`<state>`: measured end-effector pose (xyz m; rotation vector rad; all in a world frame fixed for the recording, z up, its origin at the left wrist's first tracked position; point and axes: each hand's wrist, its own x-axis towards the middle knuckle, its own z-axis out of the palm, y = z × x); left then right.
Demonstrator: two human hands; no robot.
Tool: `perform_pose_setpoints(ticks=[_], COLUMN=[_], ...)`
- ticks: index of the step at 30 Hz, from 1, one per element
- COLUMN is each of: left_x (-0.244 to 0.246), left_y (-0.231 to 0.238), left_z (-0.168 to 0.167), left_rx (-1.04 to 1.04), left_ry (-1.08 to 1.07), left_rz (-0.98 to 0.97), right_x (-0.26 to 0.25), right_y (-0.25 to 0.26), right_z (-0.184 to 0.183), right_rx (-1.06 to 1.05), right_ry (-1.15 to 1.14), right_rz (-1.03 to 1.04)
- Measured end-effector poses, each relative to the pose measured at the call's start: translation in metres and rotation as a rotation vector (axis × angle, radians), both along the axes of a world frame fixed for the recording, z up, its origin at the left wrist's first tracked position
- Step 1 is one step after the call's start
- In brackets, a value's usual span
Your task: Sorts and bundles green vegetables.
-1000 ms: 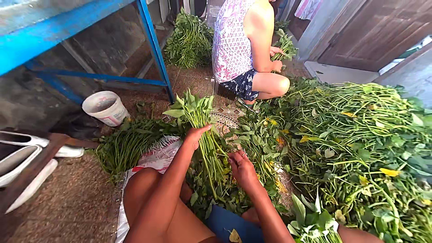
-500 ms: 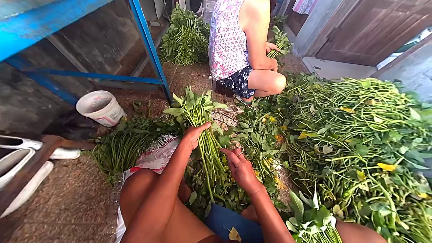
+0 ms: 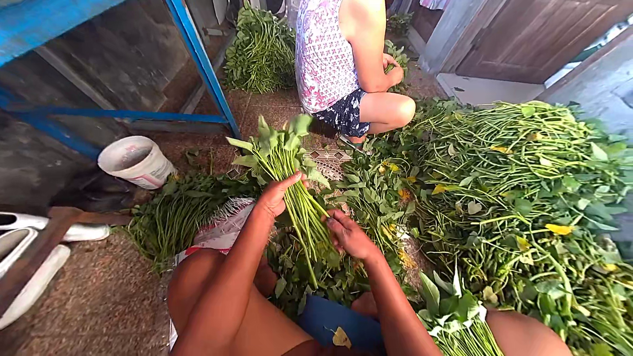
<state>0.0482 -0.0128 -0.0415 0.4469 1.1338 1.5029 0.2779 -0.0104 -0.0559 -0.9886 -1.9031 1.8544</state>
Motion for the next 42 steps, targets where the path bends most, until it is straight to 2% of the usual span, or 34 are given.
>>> perform_pose_setpoints(ticks=[2,6,9,11,14,17,20,23,25,26,27,28,30,31,32,34,37,39,42], left_x=[-0.004,-0.033,-0.042,-0.036,-0.011,0.001,0.000,-0.019,-0.036,-0.041,-0.040,-0.036,-0.020,-0.012,-0.006,0.005,0.017,0.026,0.037], left_y=[0.000,0.004,0.004,0.001,-0.001,0.001,0.009,0.011,0.009,0.010,0.011,0.012,0.008,0.006,0.003,-0.002,-0.008,-0.012,-0.016], left_z=[0.003,0.008,0.004,0.001,0.000,-0.001,-0.001,0.001,0.005,0.006,0.005,0.004,0.002,0.003,0.003,-0.001,-0.006,-0.010,-0.011], left_rx=[-0.014,-0.083,-0.092,-0.088,-0.084,-0.063,-0.033,0.000,0.062,0.102,0.141,0.173,0.167,0.152,0.139,0.099,0.059,0.072,0.055], left_ry=[0.000,0.039,0.051,0.041,0.028,0.055,0.055,-0.044,-0.076,-0.050,0.013,0.102,0.296,0.386,0.468,0.613,0.709,0.664,0.449], left_rz=[0.116,0.446,0.501,0.515,0.574,0.608,0.659,0.728,0.793,0.790,0.750,0.683,0.490,0.391,0.296,0.101,-0.207,-0.376,-0.547], right_x=[-0.002,0.007,0.008,0.007,-0.018,-0.042,-0.041,-0.009,0.025,0.037,0.044,0.048,0.049,0.039,0.028,0.012,-0.004,-0.009,-0.021], right_y=[0.000,-0.013,-0.009,0.003,0.016,0.023,0.028,0.044,0.058,0.060,0.057,0.051,0.043,0.042,0.041,0.038,0.046,0.056,0.076], right_z=[-0.002,0.005,-0.004,-0.035,-0.069,-0.076,-0.067,-0.056,-0.059,-0.061,-0.062,-0.064,-0.060,-0.051,-0.038,-0.015,0.026,0.052,0.065], right_rx=[0.003,0.278,0.233,0.042,-0.580,-0.973,-1.067,-0.889,-0.757,-0.694,-0.593,-0.468,-0.251,-0.138,-0.006,0.224,0.415,0.433,0.352], right_ry=[0.035,-0.321,-0.471,-0.294,0.206,0.530,0.818,1.080,1.136,1.033,0.777,0.423,-0.201,-0.384,-0.461,-0.293,-0.034,0.036,0.124], right_rz=[0.034,0.178,0.149,-0.114,-0.716,-0.954,-1.009,-1.156,-1.238,-1.225,-1.135,-0.950,-0.392,-0.215,-0.122,-0.141,-0.174,-0.092,0.102])
